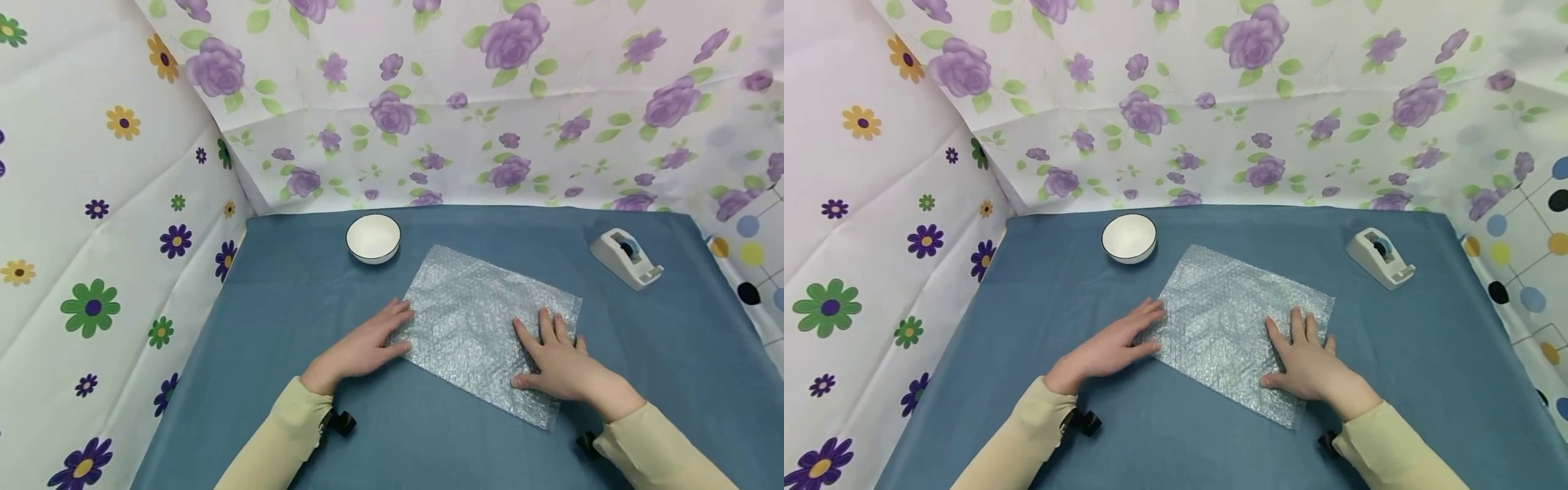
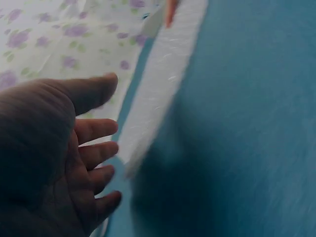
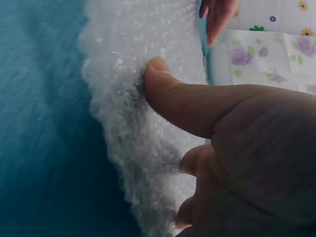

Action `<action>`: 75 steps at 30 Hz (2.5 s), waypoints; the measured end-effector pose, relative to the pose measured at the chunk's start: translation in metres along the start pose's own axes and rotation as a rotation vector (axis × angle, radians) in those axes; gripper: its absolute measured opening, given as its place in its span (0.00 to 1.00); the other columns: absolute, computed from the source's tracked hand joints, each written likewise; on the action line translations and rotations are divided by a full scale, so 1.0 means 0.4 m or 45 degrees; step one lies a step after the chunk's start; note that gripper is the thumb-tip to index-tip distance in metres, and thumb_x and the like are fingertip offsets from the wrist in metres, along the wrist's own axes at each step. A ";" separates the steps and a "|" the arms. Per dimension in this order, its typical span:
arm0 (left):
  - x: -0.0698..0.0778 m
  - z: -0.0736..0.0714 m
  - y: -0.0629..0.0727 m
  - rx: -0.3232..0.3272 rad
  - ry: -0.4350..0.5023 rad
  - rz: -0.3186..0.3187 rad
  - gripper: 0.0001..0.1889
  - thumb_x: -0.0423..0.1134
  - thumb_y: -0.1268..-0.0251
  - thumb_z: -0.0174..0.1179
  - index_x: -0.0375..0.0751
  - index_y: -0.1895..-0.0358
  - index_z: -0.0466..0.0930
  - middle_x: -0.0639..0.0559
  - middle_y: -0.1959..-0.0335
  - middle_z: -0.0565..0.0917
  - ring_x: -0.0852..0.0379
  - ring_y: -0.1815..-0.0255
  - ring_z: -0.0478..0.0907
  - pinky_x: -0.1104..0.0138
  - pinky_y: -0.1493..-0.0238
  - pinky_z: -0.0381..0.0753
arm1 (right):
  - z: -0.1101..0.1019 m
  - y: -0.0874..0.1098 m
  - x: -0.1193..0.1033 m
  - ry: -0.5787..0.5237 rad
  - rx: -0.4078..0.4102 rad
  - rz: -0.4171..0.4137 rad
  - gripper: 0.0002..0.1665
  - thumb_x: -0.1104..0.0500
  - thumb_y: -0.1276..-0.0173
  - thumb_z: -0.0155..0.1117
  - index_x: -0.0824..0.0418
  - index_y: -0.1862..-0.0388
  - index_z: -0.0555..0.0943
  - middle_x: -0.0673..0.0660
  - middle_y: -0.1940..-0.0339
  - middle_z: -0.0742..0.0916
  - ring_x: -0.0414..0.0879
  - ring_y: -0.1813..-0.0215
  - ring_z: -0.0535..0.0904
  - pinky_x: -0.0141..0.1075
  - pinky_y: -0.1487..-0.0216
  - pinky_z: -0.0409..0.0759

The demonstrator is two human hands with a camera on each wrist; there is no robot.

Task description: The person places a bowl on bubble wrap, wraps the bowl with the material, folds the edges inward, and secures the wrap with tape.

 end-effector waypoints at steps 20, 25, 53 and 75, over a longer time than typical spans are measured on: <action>0.035 0.027 -0.064 0.094 -0.394 -0.251 0.40 0.47 0.26 0.71 0.44 0.16 0.64 0.47 0.14 0.61 0.44 0.16 0.61 0.48 0.19 0.63 | -0.026 -0.044 0.026 -0.012 0.021 0.003 0.80 0.26 0.45 0.78 0.59 0.09 0.46 0.80 0.15 0.39 0.80 0.17 0.31 0.85 0.31 0.30; 0.044 0.031 -0.062 0.102 -0.449 -0.228 0.40 0.49 0.27 0.73 0.44 0.18 0.68 0.44 0.16 0.65 0.39 0.19 0.66 0.45 0.24 0.69 | -0.051 -0.078 0.047 -0.117 -0.020 -0.073 0.85 0.31 0.50 0.85 0.62 0.09 0.43 0.78 0.15 0.35 0.78 0.17 0.25 0.80 0.28 0.25; -0.006 0.024 -0.113 -0.212 -0.391 -0.109 0.59 0.62 0.35 0.75 0.40 0.12 0.48 0.36 0.11 0.35 0.42 0.11 0.29 0.50 0.14 0.42 | -0.106 -0.138 0.045 -0.040 0.045 -0.328 0.85 0.25 0.53 0.83 0.58 0.09 0.48 0.72 0.12 0.36 0.76 0.16 0.24 0.78 0.25 0.25; -0.004 0.016 -0.110 -0.193 -0.380 -0.114 0.64 0.63 0.40 0.77 0.37 0.12 0.45 0.37 0.11 0.35 0.43 0.11 0.30 0.51 0.13 0.40 | -0.088 -0.153 0.107 -0.040 -0.038 -0.249 0.92 0.22 0.62 0.85 0.47 0.08 0.40 0.64 0.11 0.33 0.71 0.14 0.25 0.79 0.28 0.22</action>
Point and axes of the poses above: each hand's wrist, its own y-axis away from the middle knuckle, its own z-axis out of the palm, x = y × z, the point moved 5 cm from there along -y, towards the middle knuckle
